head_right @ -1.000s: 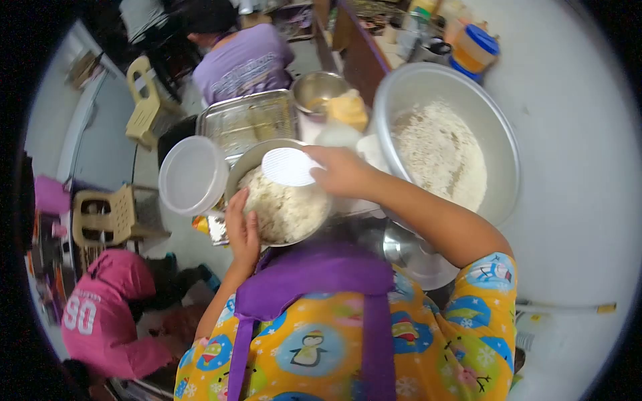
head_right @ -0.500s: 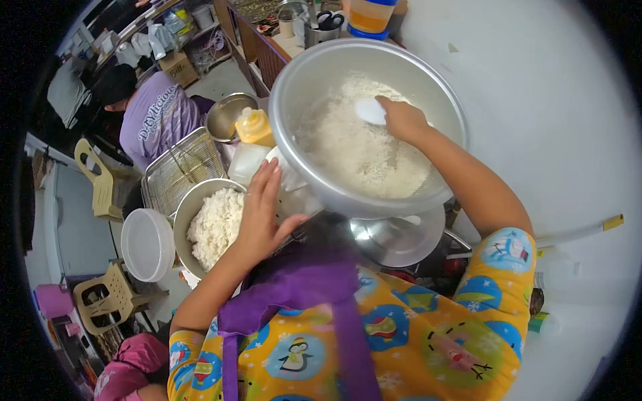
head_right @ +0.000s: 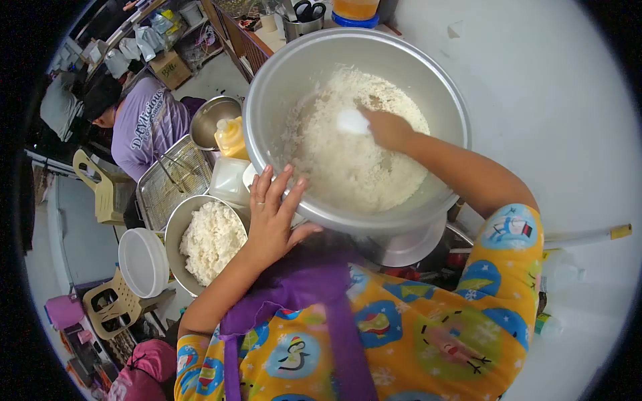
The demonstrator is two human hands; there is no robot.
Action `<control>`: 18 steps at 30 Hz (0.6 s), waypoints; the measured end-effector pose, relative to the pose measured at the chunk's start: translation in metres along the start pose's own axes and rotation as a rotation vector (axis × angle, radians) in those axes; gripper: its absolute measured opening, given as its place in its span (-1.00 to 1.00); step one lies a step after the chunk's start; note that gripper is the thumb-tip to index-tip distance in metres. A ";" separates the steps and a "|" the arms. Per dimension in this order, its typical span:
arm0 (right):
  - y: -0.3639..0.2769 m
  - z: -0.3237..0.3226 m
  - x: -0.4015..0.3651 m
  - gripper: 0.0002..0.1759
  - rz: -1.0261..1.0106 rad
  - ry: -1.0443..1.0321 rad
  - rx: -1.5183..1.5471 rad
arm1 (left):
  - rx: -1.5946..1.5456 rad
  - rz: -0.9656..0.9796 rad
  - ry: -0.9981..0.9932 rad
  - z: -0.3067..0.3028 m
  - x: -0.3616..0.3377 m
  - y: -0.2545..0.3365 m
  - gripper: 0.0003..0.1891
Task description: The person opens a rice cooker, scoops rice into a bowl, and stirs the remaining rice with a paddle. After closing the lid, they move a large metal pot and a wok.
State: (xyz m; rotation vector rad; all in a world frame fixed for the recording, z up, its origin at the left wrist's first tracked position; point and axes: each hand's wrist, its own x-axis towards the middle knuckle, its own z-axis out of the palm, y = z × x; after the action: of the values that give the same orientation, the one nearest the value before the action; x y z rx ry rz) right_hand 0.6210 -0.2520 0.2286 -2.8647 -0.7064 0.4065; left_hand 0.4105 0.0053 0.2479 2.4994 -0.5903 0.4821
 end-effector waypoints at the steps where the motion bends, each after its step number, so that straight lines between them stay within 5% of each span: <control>1: -0.005 0.000 -0.008 -0.37 -0.034 -0.053 0.028 | 0.000 -0.010 0.009 0.001 0.000 0.001 -0.17; 7: -0.043 0.014 -0.053 -0.39 -0.350 -0.400 0.165 | 0.054 0.011 0.034 0.008 -0.001 0.001 -0.21; 9: -0.062 0.007 -0.061 -0.40 -0.271 -0.517 0.203 | 0.067 0.019 0.027 0.009 -0.001 0.000 -0.21; 18: -0.058 0.012 -0.070 -0.37 -0.362 -0.432 0.415 | 0.018 -0.016 0.046 0.005 0.000 0.002 -0.22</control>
State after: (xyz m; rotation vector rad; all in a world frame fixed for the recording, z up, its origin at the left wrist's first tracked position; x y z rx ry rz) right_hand 0.5326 -0.2336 0.2461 -2.2193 -1.0422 0.9939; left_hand 0.4105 0.0011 0.2444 2.5013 -0.5499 0.5394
